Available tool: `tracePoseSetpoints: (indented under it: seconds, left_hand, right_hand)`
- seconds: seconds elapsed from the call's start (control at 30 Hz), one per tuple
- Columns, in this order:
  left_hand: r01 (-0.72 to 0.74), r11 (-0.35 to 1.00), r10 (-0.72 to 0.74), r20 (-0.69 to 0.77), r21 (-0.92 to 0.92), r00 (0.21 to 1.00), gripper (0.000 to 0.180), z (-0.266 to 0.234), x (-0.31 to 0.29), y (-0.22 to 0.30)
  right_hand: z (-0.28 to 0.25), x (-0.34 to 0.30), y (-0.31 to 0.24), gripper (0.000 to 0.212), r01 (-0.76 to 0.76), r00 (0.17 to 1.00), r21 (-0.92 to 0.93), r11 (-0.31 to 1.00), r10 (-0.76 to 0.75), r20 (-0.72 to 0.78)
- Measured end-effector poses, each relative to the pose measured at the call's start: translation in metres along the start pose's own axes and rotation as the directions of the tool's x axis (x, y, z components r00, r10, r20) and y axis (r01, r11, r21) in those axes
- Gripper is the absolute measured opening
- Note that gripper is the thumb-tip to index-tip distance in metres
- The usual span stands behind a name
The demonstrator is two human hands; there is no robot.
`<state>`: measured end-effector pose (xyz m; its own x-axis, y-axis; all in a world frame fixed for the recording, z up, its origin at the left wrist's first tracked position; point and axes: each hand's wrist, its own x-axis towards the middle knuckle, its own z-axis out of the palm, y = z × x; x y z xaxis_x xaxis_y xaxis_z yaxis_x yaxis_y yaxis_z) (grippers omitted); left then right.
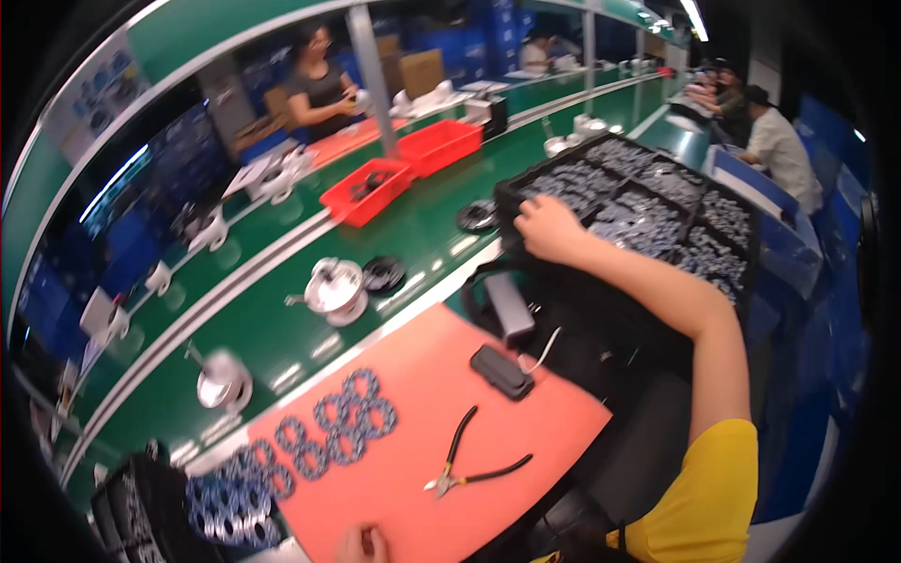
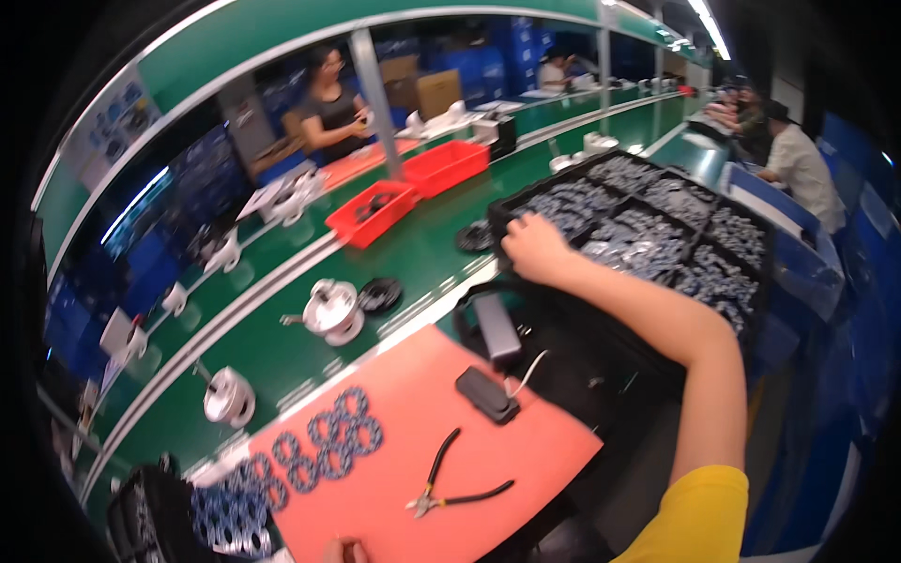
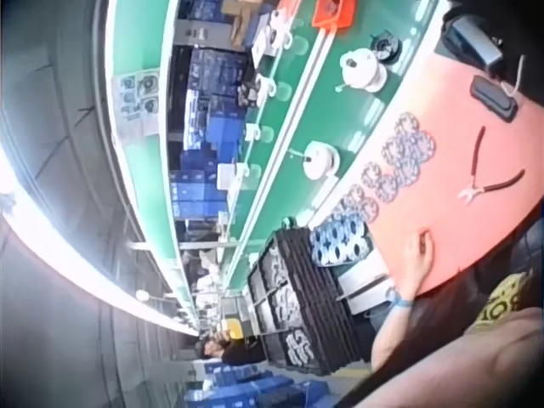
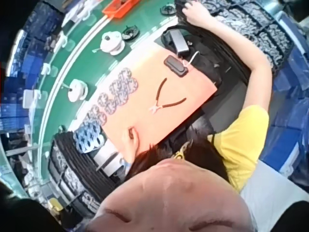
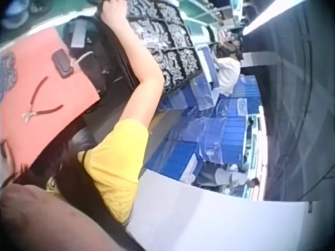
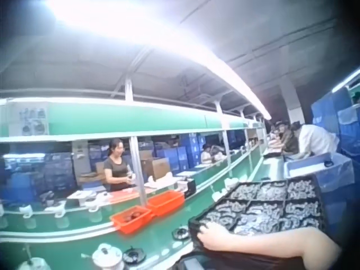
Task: The recorder is assembling electronic components by installing a internal motor onto a white base plate, using pliers to manage wires, and sorting PCB boards.
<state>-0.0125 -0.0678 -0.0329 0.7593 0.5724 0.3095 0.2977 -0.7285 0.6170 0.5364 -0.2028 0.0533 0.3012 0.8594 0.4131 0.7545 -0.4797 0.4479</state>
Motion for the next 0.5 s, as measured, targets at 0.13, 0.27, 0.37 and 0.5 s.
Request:
tracePoseSetpoints:
  seconds: [0.13, 0.27, 0.37, 0.5]
  left_hand:
    - [0.1, 0.995, -0.096, 0.108, -0.028, 0.989, 0.01, 0.0, 0.002, -0.01]
    - [0.094, 0.994, -0.092, 0.027, -0.051, 0.995, 0.006, 0.001, 0.004, -0.016]
    - [0.104, 0.989, -0.097, 0.068, -0.102, 0.993, 0.006, -0.006, 0.013, -0.009]
    - [-0.007, 0.992, 0.013, 0.046, -0.129, 0.999, 0.007, -0.001, 0.019, -0.012]
  right_hand:
    - [-0.023, -0.001, -0.001, 0.031, -0.11, 0.989, -0.007, 0.994, 0.111, 0.094]
    - [-0.024, 0.04, -0.058, 0.033, 0.114, 0.979, 0.228, 0.967, -0.07, -0.192]
    - [-0.011, 0.08, -0.115, 0.03, 0.227, 0.966, 0.487, 0.843, -0.131, -0.224]
    - [0.027, 0.116, -0.18, 0.025, 0.265, 0.921, 0.438, 0.859, -0.091, -0.379]
